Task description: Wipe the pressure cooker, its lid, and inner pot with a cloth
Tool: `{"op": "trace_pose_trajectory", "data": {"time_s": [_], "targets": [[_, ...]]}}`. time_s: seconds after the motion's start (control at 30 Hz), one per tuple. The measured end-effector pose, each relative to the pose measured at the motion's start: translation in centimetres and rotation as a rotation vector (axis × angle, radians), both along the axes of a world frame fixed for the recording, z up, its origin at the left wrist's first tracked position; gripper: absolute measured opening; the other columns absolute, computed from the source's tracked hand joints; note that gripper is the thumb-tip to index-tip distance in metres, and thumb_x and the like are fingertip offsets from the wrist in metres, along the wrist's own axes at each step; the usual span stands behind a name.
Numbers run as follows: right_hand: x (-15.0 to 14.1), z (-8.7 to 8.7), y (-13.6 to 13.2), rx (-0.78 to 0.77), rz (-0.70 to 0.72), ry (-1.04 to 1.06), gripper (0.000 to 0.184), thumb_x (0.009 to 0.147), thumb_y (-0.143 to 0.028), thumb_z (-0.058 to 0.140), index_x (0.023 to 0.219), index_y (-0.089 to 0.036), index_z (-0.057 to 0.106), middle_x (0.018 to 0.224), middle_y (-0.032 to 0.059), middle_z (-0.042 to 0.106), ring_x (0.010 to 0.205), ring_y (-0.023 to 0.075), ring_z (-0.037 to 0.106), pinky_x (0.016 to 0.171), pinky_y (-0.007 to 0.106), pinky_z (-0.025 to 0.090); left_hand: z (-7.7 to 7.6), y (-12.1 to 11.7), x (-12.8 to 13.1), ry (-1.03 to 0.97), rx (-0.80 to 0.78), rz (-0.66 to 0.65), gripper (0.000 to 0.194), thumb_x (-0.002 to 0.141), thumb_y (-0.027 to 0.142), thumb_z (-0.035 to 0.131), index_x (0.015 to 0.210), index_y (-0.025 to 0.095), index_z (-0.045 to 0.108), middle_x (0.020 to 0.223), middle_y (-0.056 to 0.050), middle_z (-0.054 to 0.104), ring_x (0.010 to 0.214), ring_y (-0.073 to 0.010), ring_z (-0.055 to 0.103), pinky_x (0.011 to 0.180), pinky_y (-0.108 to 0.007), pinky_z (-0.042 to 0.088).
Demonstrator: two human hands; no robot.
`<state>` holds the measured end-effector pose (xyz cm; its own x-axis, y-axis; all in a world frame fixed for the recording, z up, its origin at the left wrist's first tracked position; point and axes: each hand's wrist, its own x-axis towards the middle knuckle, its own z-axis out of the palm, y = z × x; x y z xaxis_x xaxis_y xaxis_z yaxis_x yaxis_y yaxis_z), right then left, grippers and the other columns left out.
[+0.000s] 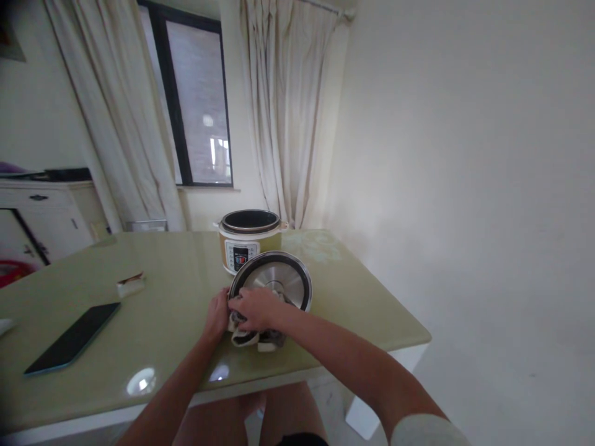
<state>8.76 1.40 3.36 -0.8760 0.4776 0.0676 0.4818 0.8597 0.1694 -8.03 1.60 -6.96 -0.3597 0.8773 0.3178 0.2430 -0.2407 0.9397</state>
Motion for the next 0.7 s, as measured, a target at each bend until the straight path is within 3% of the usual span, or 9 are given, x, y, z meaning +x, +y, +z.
{"op": "trace_pose_trajectory", "data": {"time_s": [0.17,0.3,0.5,0.7], "targets": [[-1.8,1.9,3.7,0.114,0.026,-0.013,0.040,0.095,-0.044,0.068,0.130,-0.025,0.062,0.126,0.0125,0.065,0.108,0.0298,0.068,0.081,0.039,0.059,0.0,-0.1,-0.3,0.082,-0.077,0.083,0.067,0.097,0.070,0.032,0.072,0.021,0.069,0.071,-0.008,0.071,0.072,-0.0266,0.066,0.069,-0.037,0.050],[-1.7,3.2,6.2,0.193,-0.099,0.008,0.038,0.095,-0.040,0.068,0.130,-0.024,0.062,0.131,0.0152,0.061,0.113,0.0316,0.066,0.084,0.042,0.060,0.1,-0.3,0.0,0.125,-0.077,0.069,0.072,0.095,0.077,0.033,0.063,0.021,0.063,0.062,-0.005,0.063,0.065,-0.0232,0.059,0.063,-0.034,0.045],[1.3,5.1,8.1,0.202,-0.348,0.103,0.039,0.096,-0.038,0.068,0.130,-0.022,0.064,0.127,0.0161,0.064,0.115,0.0330,0.066,0.088,0.043,0.058,0.1,-0.4,0.3,0.150,-0.007,0.028,0.066,0.092,0.076,0.046,0.082,0.016,0.074,0.072,-0.004,0.068,0.071,-0.0219,0.060,0.065,-0.030,0.045],[5.5,7.4,7.7,0.094,-0.577,0.083,0.034,0.094,-0.037,0.066,0.124,-0.021,0.071,0.122,0.0170,0.071,0.108,0.0314,0.071,0.087,0.040,0.056,0.0,-0.1,0.2,0.187,0.024,0.005,0.058,0.095,0.066,0.047,0.097,0.015,0.076,0.076,-0.005,0.071,0.076,-0.0233,0.065,0.069,-0.031,0.048]]}}
